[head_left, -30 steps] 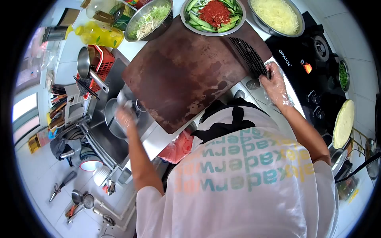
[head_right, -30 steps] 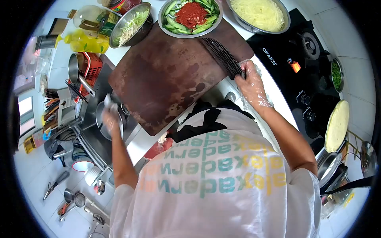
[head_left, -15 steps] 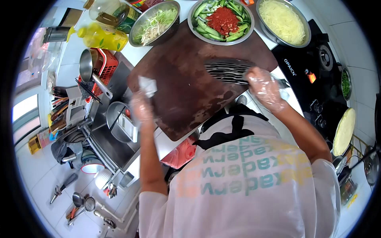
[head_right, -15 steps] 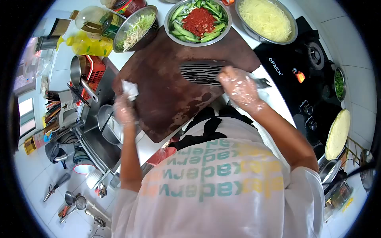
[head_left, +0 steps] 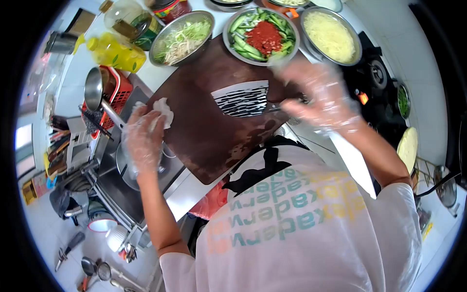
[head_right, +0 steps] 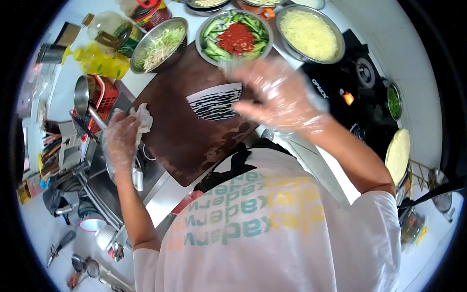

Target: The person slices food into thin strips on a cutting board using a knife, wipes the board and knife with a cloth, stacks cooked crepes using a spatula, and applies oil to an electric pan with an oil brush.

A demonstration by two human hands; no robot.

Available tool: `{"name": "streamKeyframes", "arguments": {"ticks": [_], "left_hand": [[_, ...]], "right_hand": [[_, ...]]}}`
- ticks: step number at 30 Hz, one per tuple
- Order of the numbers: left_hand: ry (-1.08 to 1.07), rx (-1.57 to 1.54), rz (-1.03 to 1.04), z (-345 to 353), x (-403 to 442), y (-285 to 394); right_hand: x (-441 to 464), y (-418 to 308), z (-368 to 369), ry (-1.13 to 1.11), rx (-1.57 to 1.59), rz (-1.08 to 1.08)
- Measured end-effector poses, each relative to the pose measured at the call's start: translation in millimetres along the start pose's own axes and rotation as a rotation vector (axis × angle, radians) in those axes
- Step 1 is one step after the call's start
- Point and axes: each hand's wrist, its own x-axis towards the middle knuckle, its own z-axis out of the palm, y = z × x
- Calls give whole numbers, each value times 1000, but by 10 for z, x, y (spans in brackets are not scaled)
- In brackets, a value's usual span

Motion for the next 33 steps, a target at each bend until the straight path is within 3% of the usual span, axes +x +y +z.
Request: {"name": "streamKeyframes", "arguments": {"ticks": [1,2,6,7,10,13,16,25,33], "left_hand": [[33,-13,89,-82,46,-24],[110,3,146,-157,93,15],[236,-87,261,-572,295,305],[285,-214,204,-726,286,502],[476,-427,529,-1242,166,927],[507,-528,818,-1528,47,1235],[502,-565,965,-1584,22,1470],[501,-639,1155,-1582,63,1948],[554,-604,1182,-1507,206,2319]], "right_hand": [[36,22,-243,222,336,-23],[44,29,-501,293,363,-16],[-11,-29,-1266,357,156,3],[-48,-45,-1376,361,130,-4],[-178,-92,-1640,380,60,-13],[-337,-111,-1829,395,9,-13],[-526,-142,-2003,405,-39,-5],[-1086,-212,-2453,444,-168,64],[-1632,-210,-2694,518,-279,94]]}}
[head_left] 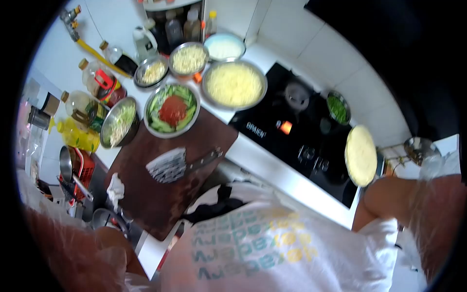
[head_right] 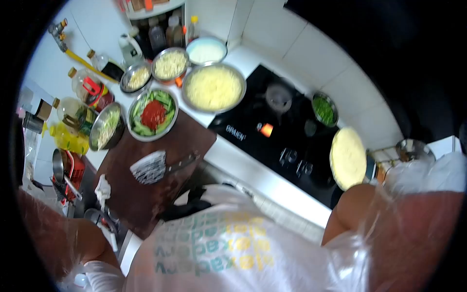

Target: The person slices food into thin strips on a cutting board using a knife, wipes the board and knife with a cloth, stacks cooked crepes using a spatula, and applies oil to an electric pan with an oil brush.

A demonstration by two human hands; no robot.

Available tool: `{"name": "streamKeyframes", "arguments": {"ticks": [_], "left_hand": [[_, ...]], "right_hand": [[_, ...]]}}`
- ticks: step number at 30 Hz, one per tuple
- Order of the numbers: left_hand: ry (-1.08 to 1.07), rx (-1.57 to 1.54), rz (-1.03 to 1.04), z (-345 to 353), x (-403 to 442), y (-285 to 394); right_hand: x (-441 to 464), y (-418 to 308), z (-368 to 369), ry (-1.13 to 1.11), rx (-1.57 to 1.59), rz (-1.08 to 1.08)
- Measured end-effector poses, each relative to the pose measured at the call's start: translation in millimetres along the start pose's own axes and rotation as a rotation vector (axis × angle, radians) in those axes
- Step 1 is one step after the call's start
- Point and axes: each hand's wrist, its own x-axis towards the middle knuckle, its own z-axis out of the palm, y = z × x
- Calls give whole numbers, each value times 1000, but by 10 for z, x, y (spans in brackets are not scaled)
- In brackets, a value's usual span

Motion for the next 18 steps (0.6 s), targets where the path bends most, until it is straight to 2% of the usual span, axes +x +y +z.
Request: {"name": "streamKeyframes", "arguments": {"ticks": [18], "left_hand": [[-23,75,54,290,484,197]], "right_hand": [[-447,203,-557,159,-46,15]]}}
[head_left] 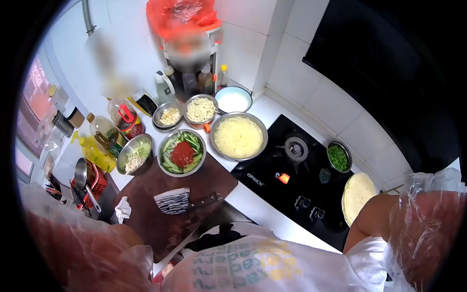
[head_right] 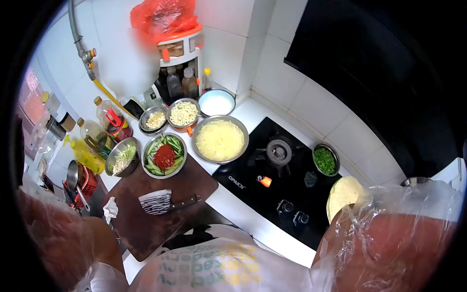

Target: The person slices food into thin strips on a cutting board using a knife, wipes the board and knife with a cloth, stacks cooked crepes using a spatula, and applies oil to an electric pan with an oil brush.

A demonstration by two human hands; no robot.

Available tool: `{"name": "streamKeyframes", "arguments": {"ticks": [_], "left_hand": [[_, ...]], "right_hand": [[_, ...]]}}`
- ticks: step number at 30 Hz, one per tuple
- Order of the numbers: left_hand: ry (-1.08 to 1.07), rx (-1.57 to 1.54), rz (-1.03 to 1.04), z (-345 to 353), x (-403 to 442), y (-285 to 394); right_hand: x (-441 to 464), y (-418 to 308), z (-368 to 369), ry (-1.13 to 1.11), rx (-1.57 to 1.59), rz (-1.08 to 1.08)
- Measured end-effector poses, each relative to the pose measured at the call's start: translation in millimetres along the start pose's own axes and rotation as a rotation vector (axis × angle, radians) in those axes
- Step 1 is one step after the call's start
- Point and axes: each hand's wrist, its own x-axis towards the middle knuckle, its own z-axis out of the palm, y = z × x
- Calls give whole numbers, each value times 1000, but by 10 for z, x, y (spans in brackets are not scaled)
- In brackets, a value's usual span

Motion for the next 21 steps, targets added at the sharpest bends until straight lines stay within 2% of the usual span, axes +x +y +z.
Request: {"name": "streamKeyframes", "arguments": {"ticks": [5,12,21], "left_hand": [[-43,-35,1,58,171,19],[-15,-97,85,287,412,28],[92,-400,298,688,678,46]], "right_hand": [[-65,96,-89,22,18,51],[-159,96,-271,30,-42,5],[-135,-409,-425,-62,-163,-14]]}}
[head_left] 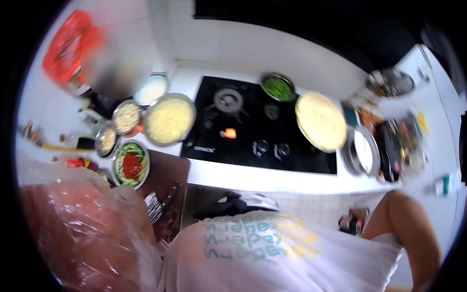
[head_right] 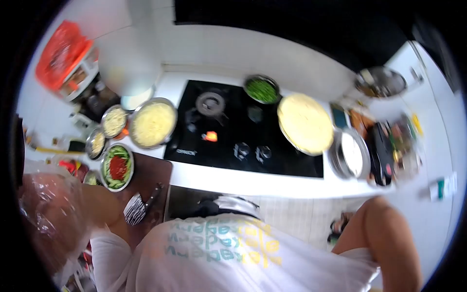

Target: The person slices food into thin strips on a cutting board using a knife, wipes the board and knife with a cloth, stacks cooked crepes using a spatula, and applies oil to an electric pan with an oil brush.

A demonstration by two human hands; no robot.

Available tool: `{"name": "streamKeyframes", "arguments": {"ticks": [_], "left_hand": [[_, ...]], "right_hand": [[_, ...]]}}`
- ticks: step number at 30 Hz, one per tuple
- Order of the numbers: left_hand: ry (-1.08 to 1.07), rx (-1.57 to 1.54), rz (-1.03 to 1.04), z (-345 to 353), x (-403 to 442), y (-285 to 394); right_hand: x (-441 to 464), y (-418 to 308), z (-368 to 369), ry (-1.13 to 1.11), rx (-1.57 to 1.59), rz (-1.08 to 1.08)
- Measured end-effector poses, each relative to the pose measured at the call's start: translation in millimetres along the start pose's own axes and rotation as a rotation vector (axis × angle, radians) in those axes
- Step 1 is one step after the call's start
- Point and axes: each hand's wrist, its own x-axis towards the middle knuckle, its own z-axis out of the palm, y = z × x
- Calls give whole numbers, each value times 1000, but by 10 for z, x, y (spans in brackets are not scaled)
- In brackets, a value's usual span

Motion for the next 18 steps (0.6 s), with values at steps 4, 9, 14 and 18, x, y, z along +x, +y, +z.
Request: {"name": "streamKeyframes", "arguments": {"ticks": [4,9,14,18], "left_hand": [[149,-143,109,175,-51,-133],[471,-85,28,514,-301,-328],[333,-124,-637,1593,-1142,-533],[-387,-282,-730,2678,-2192,-620]], "right_hand": [[158,-223,16,-95,-57,5],[77,-363,-49,-116,-92,-18],[-318,-467,-147,-14,-157,85],[-915,-609,-71,82,-185,368]]}}
